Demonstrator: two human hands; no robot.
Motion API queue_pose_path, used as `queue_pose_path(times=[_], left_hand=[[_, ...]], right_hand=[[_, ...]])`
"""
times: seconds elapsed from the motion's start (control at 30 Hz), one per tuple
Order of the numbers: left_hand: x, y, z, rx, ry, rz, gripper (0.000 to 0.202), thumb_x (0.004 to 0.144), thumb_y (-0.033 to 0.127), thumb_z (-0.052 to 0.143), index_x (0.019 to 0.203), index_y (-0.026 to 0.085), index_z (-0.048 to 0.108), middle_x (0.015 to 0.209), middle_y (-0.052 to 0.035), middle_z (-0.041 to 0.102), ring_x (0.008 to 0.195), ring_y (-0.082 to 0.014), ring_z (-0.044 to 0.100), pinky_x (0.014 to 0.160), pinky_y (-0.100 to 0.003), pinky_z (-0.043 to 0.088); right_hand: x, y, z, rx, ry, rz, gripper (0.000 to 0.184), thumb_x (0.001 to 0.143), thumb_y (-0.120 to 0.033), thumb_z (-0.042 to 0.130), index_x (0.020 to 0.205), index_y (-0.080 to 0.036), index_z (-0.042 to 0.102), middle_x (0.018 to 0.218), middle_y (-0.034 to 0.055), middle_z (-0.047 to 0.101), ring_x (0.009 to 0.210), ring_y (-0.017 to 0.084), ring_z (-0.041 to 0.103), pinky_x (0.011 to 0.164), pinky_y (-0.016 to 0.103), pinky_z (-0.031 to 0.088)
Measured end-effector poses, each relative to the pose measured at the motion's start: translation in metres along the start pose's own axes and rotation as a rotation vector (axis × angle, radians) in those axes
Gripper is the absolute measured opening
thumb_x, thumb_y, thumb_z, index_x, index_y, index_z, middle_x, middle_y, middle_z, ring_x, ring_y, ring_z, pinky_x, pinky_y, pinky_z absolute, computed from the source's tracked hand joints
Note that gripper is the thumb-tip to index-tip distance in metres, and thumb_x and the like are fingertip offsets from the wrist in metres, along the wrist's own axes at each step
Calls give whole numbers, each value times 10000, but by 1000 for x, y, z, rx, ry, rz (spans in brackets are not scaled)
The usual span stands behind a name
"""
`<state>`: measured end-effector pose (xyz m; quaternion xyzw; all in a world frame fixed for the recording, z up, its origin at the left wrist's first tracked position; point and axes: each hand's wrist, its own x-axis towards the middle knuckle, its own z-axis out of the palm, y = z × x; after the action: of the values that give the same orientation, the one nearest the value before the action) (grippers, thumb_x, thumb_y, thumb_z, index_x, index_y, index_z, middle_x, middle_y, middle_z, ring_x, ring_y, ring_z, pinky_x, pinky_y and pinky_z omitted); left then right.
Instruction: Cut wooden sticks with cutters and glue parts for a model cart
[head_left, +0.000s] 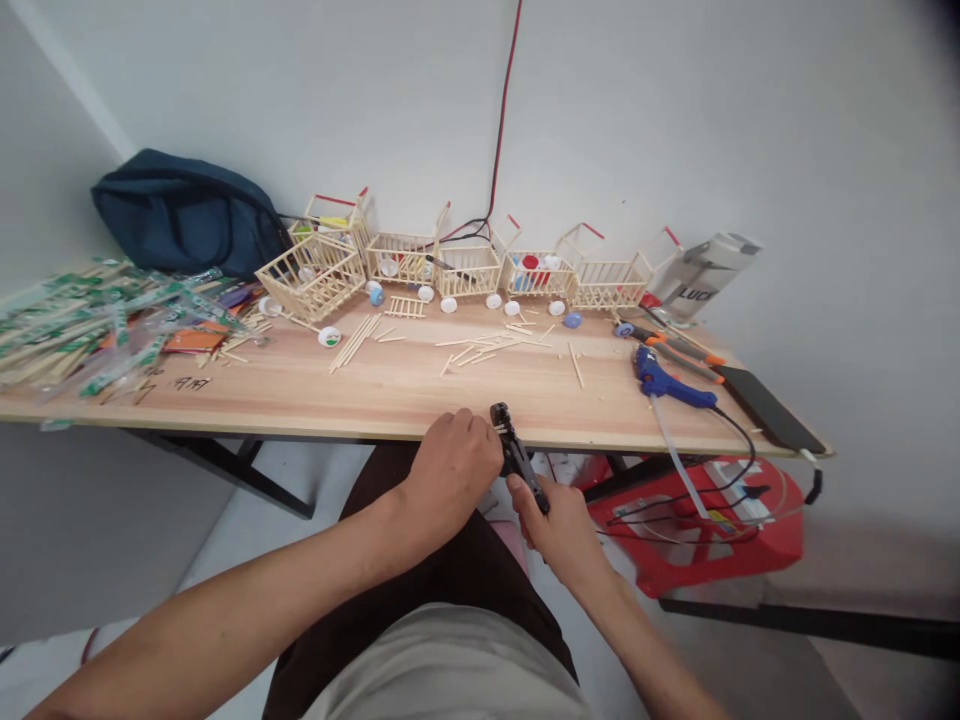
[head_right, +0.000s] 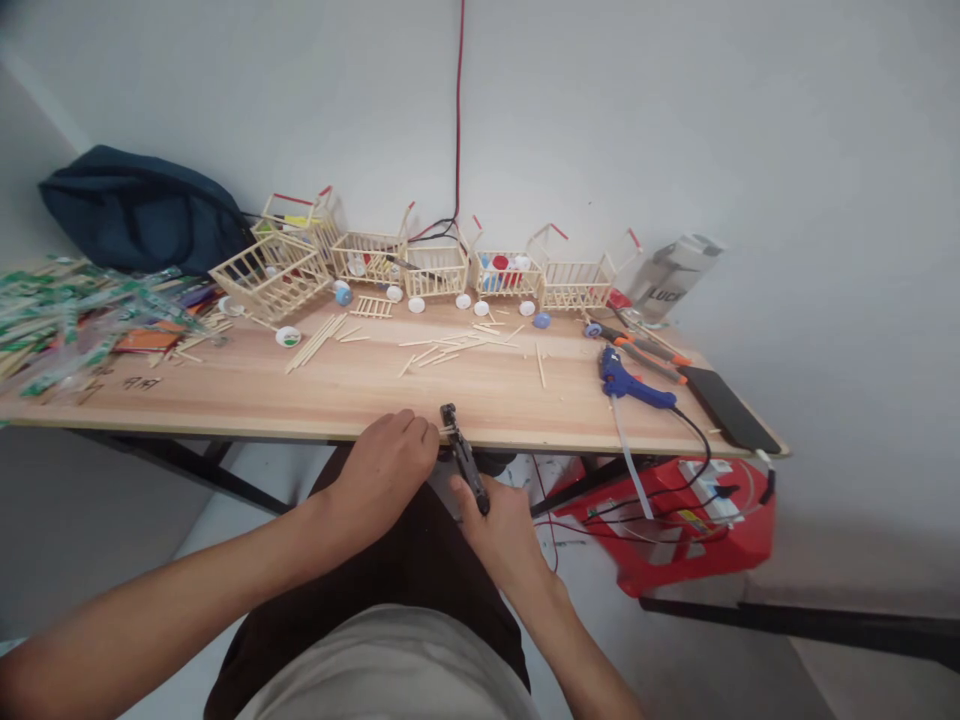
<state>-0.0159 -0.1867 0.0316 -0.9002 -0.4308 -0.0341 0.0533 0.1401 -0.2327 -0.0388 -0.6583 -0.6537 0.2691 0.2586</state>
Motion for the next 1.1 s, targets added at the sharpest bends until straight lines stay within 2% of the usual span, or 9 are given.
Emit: queue_pose_path(times=[0.17, 0.33, 0.47, 0.7, 0.9, 1.1], left_hand=[[0, 0, 7, -8, -20, -15, 151, 827, 12, 475, 865, 74, 608, 812, -131, 637, 835, -265, 615, 686, -366, 487], [1, 0, 8, -15, -12, -25, 148, 835, 16, 473, 828, 78, 608, 793, -127, 637, 816, -254, 620, 682, -362, 495], [1, 1, 6, -6, 5, -19, 140, 833, 17, 484, 841, 76, 610, 797, -128, 636, 824, -250, 620, 681, -348, 488], [-2, 2, 5, -16, 12, -11, 112, 815, 20, 513, 832, 79, 606, 791, -132, 630, 831, -251, 611, 684, -346, 475], [-2, 2, 6, -27, -2, 0, 139, 826, 23, 476, 819, 79, 603, 791, -135, 626, 828, -268, 608, 683, -363, 474], [-2, 2, 6, -7, 11, 2, 140, 826, 22, 477, 821, 80, 604, 789, -133, 627, 832, -248, 603, 694, -350, 470]], right_hand=[[3, -2, -2, -70, -51, 60, 498, 884, -568, 403, 577, -201, 541, 535, 55, 622, 558, 204, 612, 520, 264, 373], [5, -2, 0, -37, -69, 138, 467, 871, -516, 431, 546, -195, 526, 476, 35, 574, 478, 174, 547, 479, 259, 353], [5, 3, 9, 61, -15, 105, 469, 866, -520, 427, 536, -196, 505, 446, 15, 529, 454, 157, 510, 475, 257, 362], [4, 11, 20, 10, 53, 11, 490, 900, -514, 409, 553, -187, 525, 432, 6, 509, 466, 148, 489, 492, 253, 349], [4, 13, 23, 34, 66, -9, 492, 912, -505, 415, 620, -153, 596, 457, 14, 526, 473, 148, 487, 492, 251, 337], [3, 13, 25, 19, 111, -66, 473, 921, -473, 415, 672, -133, 630, 563, 32, 594, 532, 143, 492, 522, 248, 338]])
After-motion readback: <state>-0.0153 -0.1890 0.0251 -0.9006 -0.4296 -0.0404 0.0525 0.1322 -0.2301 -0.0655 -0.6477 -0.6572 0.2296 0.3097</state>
